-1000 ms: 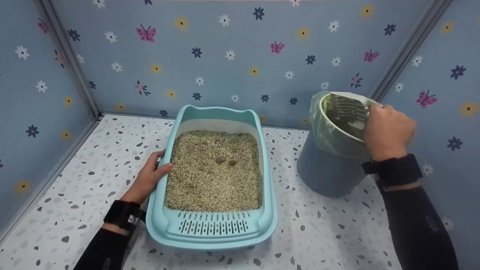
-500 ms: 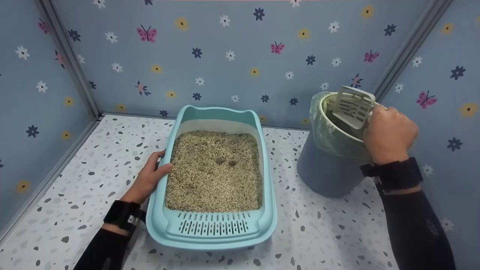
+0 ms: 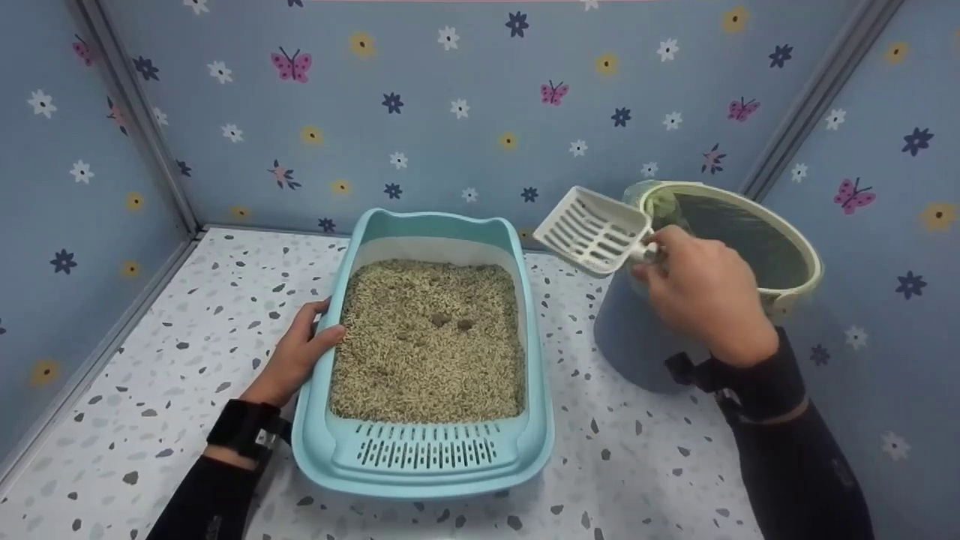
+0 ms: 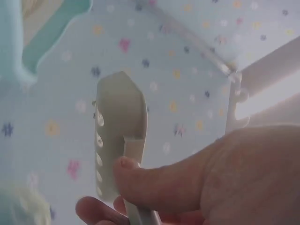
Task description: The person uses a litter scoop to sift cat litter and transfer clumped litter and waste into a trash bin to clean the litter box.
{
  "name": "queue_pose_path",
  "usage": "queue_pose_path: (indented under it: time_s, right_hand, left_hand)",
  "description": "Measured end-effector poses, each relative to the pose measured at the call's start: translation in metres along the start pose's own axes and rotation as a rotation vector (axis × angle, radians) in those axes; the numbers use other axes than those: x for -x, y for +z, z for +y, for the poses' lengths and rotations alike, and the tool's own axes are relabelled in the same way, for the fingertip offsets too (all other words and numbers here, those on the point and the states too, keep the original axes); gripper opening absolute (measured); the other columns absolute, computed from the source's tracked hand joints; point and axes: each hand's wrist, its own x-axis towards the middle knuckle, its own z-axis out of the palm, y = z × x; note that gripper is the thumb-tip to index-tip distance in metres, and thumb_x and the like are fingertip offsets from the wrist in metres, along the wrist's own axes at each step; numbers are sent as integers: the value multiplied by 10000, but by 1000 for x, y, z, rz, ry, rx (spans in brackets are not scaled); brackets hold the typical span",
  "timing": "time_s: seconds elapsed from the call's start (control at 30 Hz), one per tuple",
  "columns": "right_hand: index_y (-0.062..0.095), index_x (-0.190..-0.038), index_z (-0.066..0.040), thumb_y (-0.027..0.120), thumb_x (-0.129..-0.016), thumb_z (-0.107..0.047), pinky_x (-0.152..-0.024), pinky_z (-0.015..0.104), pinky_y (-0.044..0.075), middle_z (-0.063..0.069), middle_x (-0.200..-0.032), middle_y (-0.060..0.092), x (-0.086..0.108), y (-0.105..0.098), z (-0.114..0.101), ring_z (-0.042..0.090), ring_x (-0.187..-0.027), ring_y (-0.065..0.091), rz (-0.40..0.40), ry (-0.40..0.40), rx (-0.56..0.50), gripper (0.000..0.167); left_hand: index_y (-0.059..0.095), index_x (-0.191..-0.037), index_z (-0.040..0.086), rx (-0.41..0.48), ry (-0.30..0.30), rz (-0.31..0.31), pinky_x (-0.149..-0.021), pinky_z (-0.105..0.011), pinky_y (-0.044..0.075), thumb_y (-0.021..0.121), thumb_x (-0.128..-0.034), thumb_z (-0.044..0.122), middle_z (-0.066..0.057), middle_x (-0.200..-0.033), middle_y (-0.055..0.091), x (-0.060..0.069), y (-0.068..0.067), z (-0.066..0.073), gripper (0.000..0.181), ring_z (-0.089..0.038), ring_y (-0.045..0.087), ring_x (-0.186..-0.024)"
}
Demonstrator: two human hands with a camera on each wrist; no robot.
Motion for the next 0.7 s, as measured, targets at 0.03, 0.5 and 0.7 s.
queue_pose_path:
  time_s: [0.03,0.5,0.7]
  right_hand:
    - [708,-1159,26,774,-1041,-214,-630,595,523,189,-896,732,0,5,-7,375,-702,660,-28,-18,0,276]
    - [599,-754,-108,733,-953,-138,-517,504,543,34,-690,559,-21,80,-85,259,-586,569,-396,-224,250,241]
    - [495,-644,-165,736,-886,-80,-474,456,507,4,-637,501,-27,96,-106,209,-554,501,-456,-306,345,352]
  left_hand:
    - [285,-1711,61,-1,-1,1,-979,-341,570,548,-1173,249,-329,-1490,558,0,0,0,627,-367,682,-1207]
    - [272,-1729,87,10,-11,-4,-965,-347,568,533,-1181,233,-316,-1473,564,0,-1,-2,625,-362,684,-1181]
    - [263,-1730,77,7,-14,-8,-964,-347,567,543,-1181,262,-326,-1465,561,0,-2,-1,644,-355,684,-1175]
